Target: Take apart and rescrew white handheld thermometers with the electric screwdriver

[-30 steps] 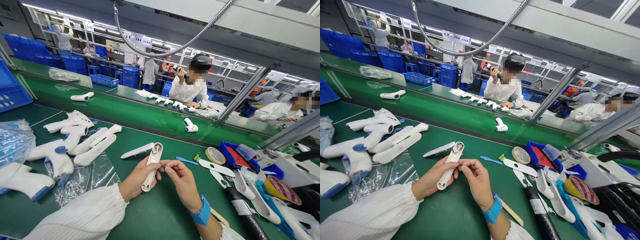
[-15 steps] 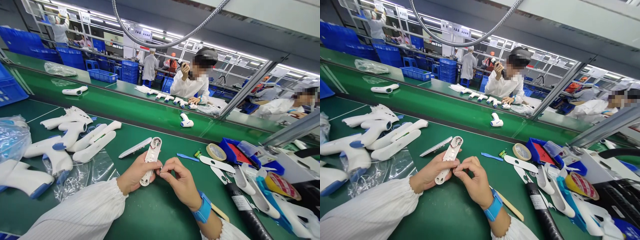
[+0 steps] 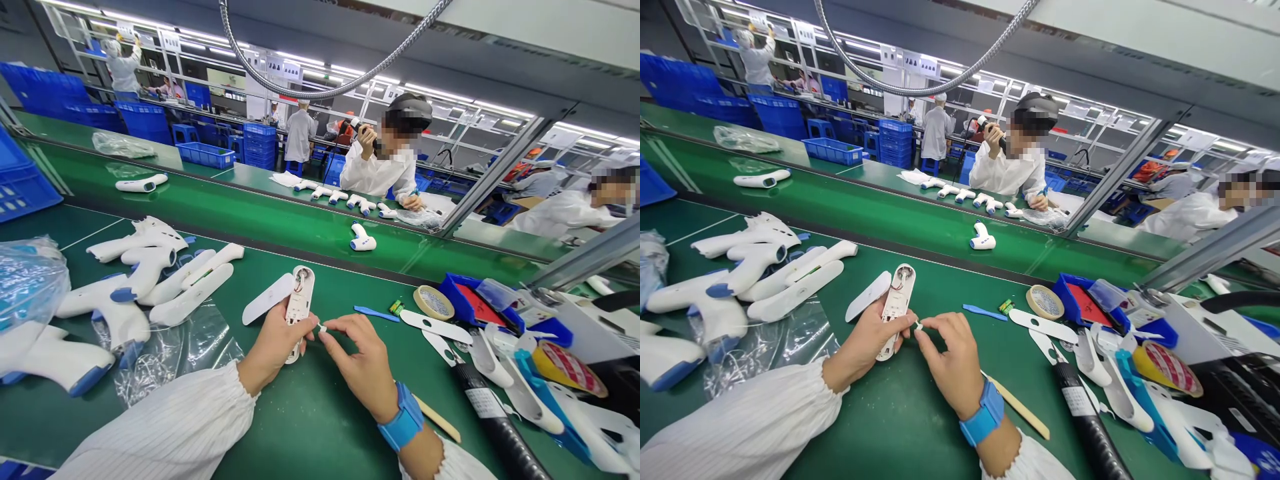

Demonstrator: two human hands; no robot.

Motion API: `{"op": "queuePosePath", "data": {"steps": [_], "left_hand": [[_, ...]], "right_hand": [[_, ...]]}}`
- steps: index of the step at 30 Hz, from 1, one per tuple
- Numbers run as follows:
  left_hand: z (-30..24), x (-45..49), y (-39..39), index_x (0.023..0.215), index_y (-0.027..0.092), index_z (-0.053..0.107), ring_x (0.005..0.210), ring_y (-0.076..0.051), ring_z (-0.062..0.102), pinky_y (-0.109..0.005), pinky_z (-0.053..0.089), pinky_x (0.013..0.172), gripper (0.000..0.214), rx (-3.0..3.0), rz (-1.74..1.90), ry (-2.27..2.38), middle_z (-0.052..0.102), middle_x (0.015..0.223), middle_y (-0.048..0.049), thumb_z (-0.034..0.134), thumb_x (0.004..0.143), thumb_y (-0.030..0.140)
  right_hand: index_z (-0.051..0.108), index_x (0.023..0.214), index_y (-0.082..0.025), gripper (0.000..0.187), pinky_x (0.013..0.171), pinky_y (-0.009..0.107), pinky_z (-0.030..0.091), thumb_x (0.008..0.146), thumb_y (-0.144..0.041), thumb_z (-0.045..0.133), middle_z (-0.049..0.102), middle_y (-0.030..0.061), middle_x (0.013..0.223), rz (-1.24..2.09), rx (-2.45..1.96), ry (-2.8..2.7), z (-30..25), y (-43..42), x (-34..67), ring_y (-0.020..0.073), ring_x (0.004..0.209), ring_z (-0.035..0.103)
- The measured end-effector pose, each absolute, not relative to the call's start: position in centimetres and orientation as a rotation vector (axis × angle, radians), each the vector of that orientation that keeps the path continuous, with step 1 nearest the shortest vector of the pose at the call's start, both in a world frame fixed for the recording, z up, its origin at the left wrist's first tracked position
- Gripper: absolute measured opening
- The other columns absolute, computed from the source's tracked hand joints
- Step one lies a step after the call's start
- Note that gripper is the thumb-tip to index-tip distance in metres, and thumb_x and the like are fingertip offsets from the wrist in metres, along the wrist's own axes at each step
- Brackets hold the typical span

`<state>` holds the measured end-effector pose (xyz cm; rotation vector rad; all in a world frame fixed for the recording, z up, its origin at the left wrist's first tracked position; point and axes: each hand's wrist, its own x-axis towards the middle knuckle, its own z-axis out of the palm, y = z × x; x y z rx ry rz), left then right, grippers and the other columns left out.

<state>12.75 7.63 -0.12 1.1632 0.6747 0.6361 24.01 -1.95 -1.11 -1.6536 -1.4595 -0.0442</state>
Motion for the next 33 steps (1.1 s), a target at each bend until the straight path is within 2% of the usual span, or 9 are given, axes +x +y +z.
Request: {"op": "queuePosePath", "data": {"steps": [7, 15, 33], "left_hand": [[-0.5, 12.6, 7.4, 0.094, 0.015, 0.047, 0.035, -0.005, 0.041, -0.016, 0.032, 0.034, 0.026, 1.194, 0.451, 0.645, 0.052, 0.052, 0.0052, 0.057, 0.073, 0.027], [-0.5, 12.6, 6.7, 0.109, 0.015, 0.044, 0.042, -0.006, 0.043, -0.016, 0.034, 0.037, 0.043, 1.236, 0.292, 0.623, 0.049, 0.056, 0.0070, 0.053, 0.067, 0.011], [-1.0, 12.7, 6.6, 0.113, 0.015, 0.043, 0.044, -0.007, 0.043, -0.016, 0.035, 0.039, 0.047, 1.281, 0.302, 0.589, 0.048, 0.057, 0.0065, 0.056, 0.067, 0.014]], "right_hand": [[0.062, 0.084, -0.021, 0.006, 0.068, 0.034, 0.043, 0.079, -0.021, 0.059, 0.062, 0.0046, 0.078, -0.210, -1.628, -1.514, -0.2, -1.8, 24.8, 0.0187, 0.075, 0.054], [0.063, 0.083, -0.019, 0.008, 0.068, 0.033, 0.043, 0.077, -0.020, 0.060, 0.059, 0.0050, 0.079, -0.081, -1.711, -1.594, -0.3, -1.6, 24.6, 0.0189, 0.077, 0.050], [0.065, 0.082, -0.021, 0.008, 0.068, 0.034, 0.043, 0.076, -0.022, 0.061, 0.062, 0.0049, 0.079, -0.002, -1.767, -1.517, -0.6, -1.2, 24.4, 0.0198, 0.077, 0.052]]}}
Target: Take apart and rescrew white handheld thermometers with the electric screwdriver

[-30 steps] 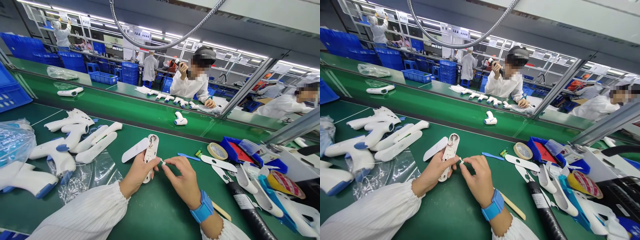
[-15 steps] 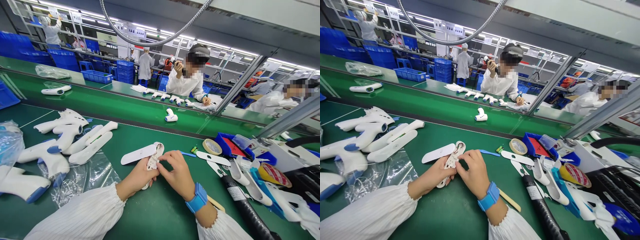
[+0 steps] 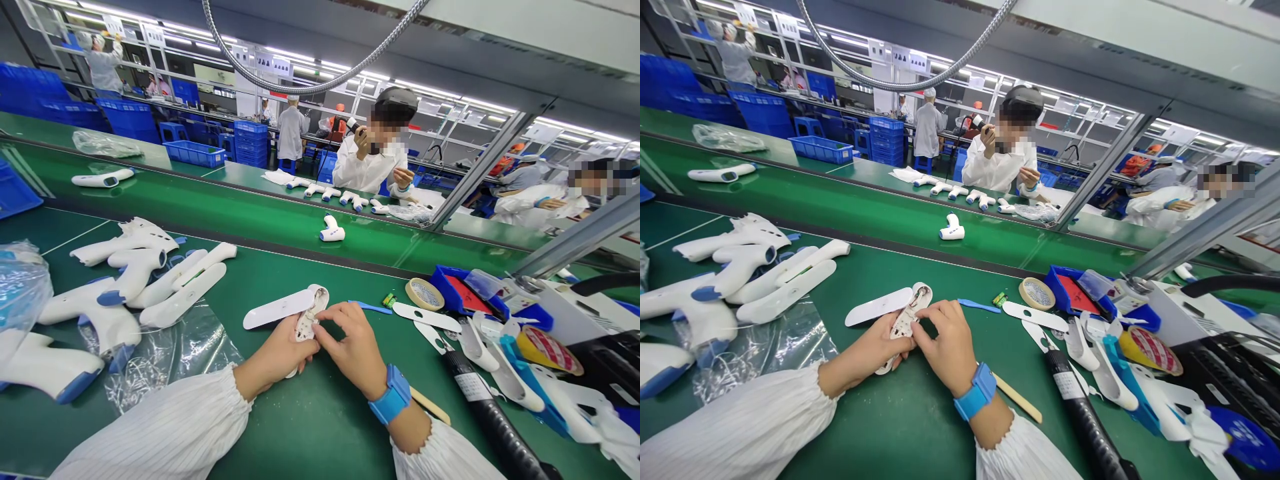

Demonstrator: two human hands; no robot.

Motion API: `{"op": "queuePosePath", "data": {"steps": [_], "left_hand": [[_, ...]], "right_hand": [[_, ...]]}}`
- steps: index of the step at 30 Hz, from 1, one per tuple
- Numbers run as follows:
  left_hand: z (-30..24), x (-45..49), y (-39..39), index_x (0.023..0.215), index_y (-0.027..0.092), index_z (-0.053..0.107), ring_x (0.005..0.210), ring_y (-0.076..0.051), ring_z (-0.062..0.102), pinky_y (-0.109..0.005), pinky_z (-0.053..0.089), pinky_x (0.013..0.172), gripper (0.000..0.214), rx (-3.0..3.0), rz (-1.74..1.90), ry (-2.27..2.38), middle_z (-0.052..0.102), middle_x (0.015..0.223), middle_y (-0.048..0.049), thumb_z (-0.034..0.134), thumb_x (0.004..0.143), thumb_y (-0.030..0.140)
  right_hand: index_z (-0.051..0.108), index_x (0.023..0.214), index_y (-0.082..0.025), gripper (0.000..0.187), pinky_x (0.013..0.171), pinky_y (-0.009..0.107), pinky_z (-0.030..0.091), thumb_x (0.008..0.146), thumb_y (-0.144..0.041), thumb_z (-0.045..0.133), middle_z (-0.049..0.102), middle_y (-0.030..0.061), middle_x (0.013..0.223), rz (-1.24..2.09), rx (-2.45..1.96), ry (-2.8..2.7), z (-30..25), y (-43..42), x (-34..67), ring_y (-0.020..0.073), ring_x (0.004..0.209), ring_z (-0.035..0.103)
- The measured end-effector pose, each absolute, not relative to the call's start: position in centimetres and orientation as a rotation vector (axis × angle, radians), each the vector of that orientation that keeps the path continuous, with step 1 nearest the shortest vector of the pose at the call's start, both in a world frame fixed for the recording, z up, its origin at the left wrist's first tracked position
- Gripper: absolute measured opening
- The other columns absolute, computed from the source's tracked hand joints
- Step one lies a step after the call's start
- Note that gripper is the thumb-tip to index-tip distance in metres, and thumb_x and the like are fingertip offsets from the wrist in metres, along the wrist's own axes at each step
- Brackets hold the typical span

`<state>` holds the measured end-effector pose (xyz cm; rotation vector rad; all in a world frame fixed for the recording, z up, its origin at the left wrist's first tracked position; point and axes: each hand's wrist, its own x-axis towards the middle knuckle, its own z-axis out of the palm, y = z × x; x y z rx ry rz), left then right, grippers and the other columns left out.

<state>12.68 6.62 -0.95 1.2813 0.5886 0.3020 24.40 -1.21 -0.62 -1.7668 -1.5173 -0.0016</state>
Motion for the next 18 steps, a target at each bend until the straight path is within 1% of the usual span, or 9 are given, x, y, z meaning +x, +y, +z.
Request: {"op": "queuePosePath", "data": {"steps": [6, 11, 18], "left_hand": [[-1.06, 12.65, 6.69, 0.111, 0.015, 0.042, 0.042, -0.006, 0.040, -0.016, 0.034, 0.038, 0.045, 1.292, 0.284, 0.586, 0.048, 0.055, 0.0070, 0.056, 0.068, 0.016], [-1.29, 12.58, 6.69, 0.106, 0.016, 0.045, 0.041, -0.006, 0.039, -0.015, 0.032, 0.036, 0.041, 1.272, 0.294, 0.580, 0.045, 0.053, 0.0079, 0.057, 0.067, 0.015], [-0.64, 12.61, 6.57, 0.107, 0.016, 0.043, 0.041, -0.006, 0.039, -0.015, 0.031, 0.036, 0.043, 1.226, 0.300, 0.594, 0.046, 0.053, 0.0079, 0.056, 0.066, 0.014]], "right_hand": [[0.066, 0.081, -0.021, 0.007, 0.069, 0.034, 0.044, 0.076, -0.022, 0.061, 0.063, 0.0047, 0.079, 0.045, -1.767, -1.455, -1.00, -1.12, 24.30, 0.0198, 0.078, 0.054], [0.068, 0.081, -0.023, 0.007, 0.070, 0.034, 0.044, 0.077, -0.023, 0.062, 0.063, 0.0042, 0.078, 0.068, -1.740, -1.416, -1.33, -1.10, 24.24, 0.0195, 0.076, 0.055], [0.068, 0.082, -0.023, 0.008, 0.068, 0.034, 0.044, 0.076, -0.023, 0.063, 0.063, 0.0040, 0.077, 0.021, -1.716, -1.395, -1.23, -1.09, 24.10, 0.0193, 0.075, 0.055]]}}
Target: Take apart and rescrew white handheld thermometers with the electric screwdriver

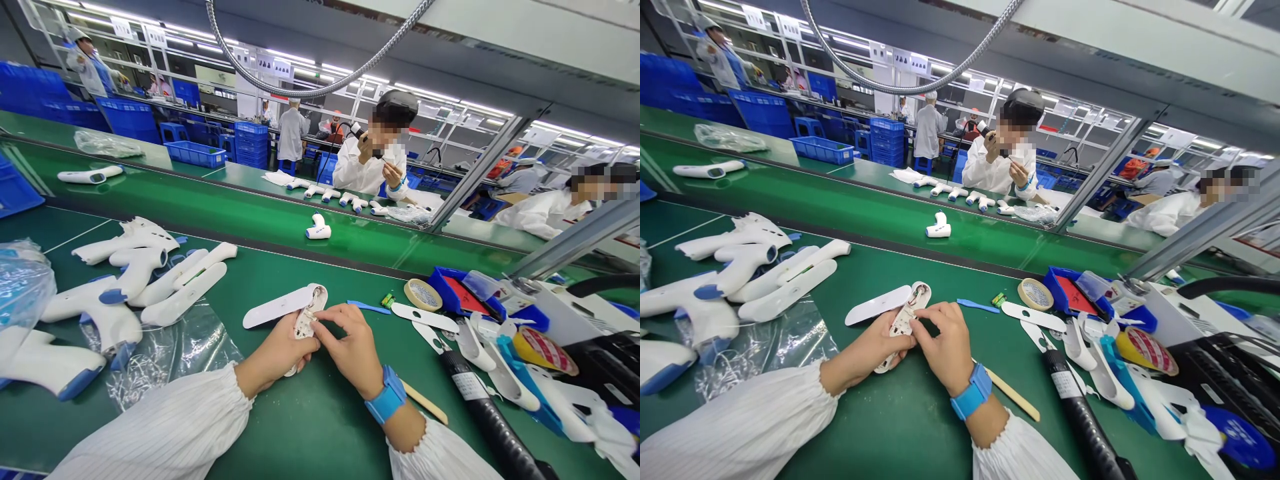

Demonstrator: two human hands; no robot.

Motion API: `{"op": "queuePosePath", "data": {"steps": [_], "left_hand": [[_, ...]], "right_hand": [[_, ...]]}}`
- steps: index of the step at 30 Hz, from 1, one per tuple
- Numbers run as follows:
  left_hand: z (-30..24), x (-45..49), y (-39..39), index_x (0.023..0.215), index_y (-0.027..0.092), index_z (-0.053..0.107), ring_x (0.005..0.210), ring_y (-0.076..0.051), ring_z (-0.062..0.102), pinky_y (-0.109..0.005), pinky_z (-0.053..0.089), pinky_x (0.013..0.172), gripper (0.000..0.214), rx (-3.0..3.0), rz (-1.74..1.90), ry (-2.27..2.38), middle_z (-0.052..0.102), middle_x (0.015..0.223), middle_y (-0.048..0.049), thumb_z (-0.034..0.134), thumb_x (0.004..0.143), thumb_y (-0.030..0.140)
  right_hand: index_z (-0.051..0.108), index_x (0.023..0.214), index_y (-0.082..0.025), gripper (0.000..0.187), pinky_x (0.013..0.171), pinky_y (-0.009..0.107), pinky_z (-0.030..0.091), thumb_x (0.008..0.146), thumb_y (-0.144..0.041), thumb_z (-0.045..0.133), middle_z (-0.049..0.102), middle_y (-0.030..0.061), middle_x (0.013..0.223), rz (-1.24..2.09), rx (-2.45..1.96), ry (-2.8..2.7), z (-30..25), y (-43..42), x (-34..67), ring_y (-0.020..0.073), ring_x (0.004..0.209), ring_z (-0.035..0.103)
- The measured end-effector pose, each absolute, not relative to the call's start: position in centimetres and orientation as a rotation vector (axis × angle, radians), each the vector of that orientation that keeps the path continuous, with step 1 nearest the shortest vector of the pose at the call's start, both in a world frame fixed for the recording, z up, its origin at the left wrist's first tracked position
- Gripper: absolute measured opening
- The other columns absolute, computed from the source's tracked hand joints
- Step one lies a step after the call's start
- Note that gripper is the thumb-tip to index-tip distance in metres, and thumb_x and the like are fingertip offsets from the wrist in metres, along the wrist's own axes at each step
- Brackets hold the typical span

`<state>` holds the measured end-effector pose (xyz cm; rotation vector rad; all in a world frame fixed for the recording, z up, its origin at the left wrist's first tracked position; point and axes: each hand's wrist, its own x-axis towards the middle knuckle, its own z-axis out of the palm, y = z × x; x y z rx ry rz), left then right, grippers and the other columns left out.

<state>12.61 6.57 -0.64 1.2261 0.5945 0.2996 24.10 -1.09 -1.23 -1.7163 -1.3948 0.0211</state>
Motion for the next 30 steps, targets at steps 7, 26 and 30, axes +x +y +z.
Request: {"op": "queuePosePath", "data": {"steps": [7, 26, 30], "left_hand": [[-0.55, 12.61, 6.66, 0.107, 0.014, 0.043, 0.040, -0.005, 0.038, -0.016, 0.031, 0.036, 0.042, 1.232, 0.285, 0.599, 0.045, 0.052, 0.0080, 0.054, 0.066, 0.012], [-0.73, 12.59, 6.67, 0.110, 0.014, 0.041, 0.039, -0.005, 0.038, -0.016, 0.031, 0.036, 0.046, 1.221, 0.290, 0.565, 0.045, 0.050, 0.0089, 0.052, 0.066, 0.009], [-0.55, 12.65, 6.83, 0.111, 0.015, 0.041, 0.040, -0.005, 0.039, -0.016, 0.032, 0.036, 0.047, 1.207, 0.308, 0.569, 0.046, 0.052, 0.0084, 0.052, 0.065, 0.009]], "right_hand": [[0.068, 0.082, -0.022, 0.008, 0.070, 0.033, 0.043, 0.075, -0.021, 0.064, 0.063, 0.0039, 0.077, 0.064, -1.693, -1.375, -1.33, -1.12, 24.18, 0.0189, 0.076, 0.055], [0.069, 0.084, -0.022, 0.010, 0.068, 0.031, 0.043, 0.075, -0.021, 0.064, 0.063, 0.0027, 0.077, 0.111, -1.667, -1.317, -1.72, -1.11, 24.21, 0.0174, 0.074, 0.054], [0.068, 0.084, -0.021, 0.010, 0.069, 0.031, 0.042, 0.075, -0.021, 0.064, 0.062, 0.0027, 0.077, 0.074, -1.668, -1.321, -1.69, -1.18, 24.21, 0.0172, 0.074, 0.053]]}}
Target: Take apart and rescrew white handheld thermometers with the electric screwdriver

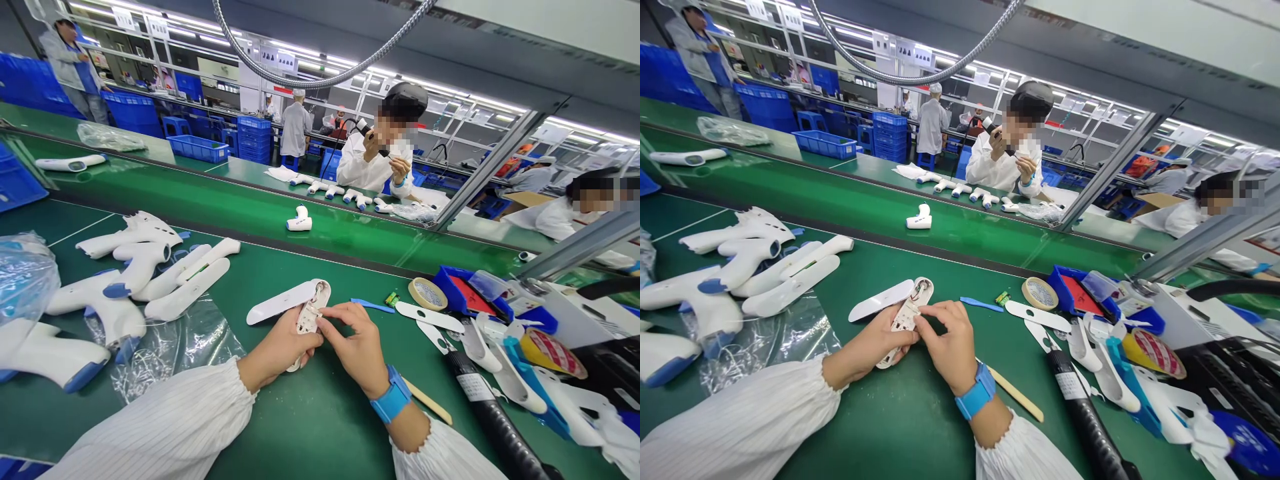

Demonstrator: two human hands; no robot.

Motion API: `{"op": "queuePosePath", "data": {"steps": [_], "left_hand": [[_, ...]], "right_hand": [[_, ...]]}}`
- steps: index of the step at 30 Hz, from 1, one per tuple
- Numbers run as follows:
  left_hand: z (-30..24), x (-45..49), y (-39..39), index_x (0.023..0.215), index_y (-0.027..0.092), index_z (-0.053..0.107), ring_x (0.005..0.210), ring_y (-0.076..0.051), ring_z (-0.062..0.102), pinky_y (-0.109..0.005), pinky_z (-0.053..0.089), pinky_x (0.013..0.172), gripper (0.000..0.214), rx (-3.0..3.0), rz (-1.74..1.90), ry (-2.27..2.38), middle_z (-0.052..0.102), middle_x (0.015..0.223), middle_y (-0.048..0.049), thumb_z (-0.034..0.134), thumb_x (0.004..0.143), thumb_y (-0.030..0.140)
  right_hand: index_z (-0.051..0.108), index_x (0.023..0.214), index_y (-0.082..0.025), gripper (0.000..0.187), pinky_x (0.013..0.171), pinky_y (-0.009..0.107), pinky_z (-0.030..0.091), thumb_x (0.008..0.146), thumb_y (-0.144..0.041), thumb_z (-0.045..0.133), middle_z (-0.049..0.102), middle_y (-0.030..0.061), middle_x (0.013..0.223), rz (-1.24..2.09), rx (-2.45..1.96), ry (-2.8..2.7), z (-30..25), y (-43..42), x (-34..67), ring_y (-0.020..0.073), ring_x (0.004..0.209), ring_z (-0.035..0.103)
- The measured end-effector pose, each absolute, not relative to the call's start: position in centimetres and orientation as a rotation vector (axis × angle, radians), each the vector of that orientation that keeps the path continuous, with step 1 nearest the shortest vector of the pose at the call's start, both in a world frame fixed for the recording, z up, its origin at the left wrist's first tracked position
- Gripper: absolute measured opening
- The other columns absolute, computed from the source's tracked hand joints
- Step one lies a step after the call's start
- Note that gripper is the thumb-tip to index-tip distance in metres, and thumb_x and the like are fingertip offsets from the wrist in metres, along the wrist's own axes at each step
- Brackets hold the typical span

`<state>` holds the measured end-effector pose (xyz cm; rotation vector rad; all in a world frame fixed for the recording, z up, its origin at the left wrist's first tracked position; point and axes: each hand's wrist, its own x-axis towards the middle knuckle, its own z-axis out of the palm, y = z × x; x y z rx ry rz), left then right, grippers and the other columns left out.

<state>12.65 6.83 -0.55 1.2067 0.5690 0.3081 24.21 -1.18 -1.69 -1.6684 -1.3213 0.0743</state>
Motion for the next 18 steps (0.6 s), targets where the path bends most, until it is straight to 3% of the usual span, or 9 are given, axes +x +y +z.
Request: {"op": "queuePosePath", "data": {"steps": [18], "left_hand": [[-0.82, 12.58, 6.72, 0.112, 0.015, 0.040, 0.038, -0.005, 0.037, -0.015, 0.031, 0.035, 0.049, 1.221, 0.298, 0.551, 0.045, 0.050, 0.0096, 0.052, 0.065, 0.008]], "right_hand": [[0.069, 0.084, -0.021, 0.010, 0.067, 0.031, 0.042, 0.075, -0.022, 0.065, 0.062, 0.0029, 0.076, 0.137, -1.660, -1.317, -1.84, -1.08, 24.09, 0.0171, 0.073, 0.052]]}}
